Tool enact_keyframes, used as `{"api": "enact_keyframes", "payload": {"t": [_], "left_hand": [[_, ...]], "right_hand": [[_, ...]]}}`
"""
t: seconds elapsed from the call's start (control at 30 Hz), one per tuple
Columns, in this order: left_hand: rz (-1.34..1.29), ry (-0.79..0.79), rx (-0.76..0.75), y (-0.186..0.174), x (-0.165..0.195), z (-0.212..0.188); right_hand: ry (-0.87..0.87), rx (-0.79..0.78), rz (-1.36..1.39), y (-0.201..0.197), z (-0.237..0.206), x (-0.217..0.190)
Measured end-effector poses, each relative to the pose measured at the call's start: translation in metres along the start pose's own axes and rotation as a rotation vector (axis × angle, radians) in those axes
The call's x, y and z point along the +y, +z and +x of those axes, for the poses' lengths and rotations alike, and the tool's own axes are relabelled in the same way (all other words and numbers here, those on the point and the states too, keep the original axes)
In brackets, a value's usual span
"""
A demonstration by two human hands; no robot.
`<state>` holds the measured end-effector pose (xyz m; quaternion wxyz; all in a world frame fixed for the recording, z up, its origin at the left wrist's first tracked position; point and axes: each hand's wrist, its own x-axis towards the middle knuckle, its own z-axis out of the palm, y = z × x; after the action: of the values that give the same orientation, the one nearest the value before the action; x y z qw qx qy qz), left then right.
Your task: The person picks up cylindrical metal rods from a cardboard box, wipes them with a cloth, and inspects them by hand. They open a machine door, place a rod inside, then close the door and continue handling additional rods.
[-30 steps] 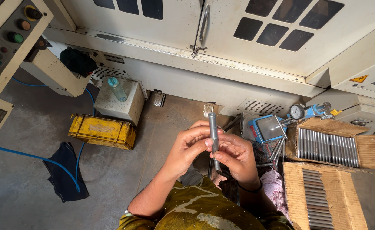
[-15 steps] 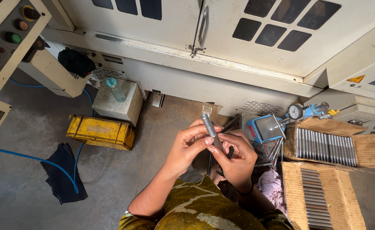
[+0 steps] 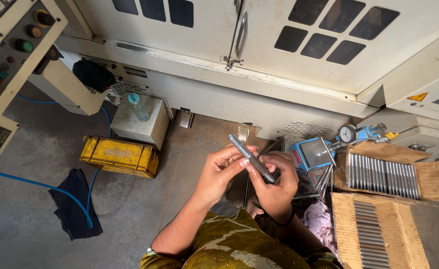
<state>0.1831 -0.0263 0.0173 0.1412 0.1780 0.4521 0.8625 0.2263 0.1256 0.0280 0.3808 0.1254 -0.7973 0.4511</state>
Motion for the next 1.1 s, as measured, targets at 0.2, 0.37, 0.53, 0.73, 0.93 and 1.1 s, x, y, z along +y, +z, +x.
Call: {"api": "enact_keyframes", "payload": {"t": [0.2,0.37,0.53,0.73,0.93,1.1], "left_hand": [[0.165,0.145,0.061,-0.007,0.008,-0.008],[0.379,0.275,0.101,-0.009,0.015,-0.014],[0.434,0.318,0.171,-0.005,0.022,-0.019],[0.656,0.291,0.277,-0.008,0.034,-0.026],[0.453,0.295,0.267,-0.020,0.024,-0.029],[0.344,0.311,0.021,-0.041,0.005,-0.021]], "right_hand": [[0.414,-0.344,0.487,-0.001,-0.007,0.018],[0.465,-0.462,0.617,0.004,-0.013,0.021],[0.325,-0.334,0.438,0.015,-0.011,0.009],[0.071,-0.162,-0.065,0.028,-0.004,-0.012],[-0.050,-0.206,-0.016,0.027,-0.004,-0.012],[0.467,-0.555,0.524,0.014,-0.013,0.019]]}}
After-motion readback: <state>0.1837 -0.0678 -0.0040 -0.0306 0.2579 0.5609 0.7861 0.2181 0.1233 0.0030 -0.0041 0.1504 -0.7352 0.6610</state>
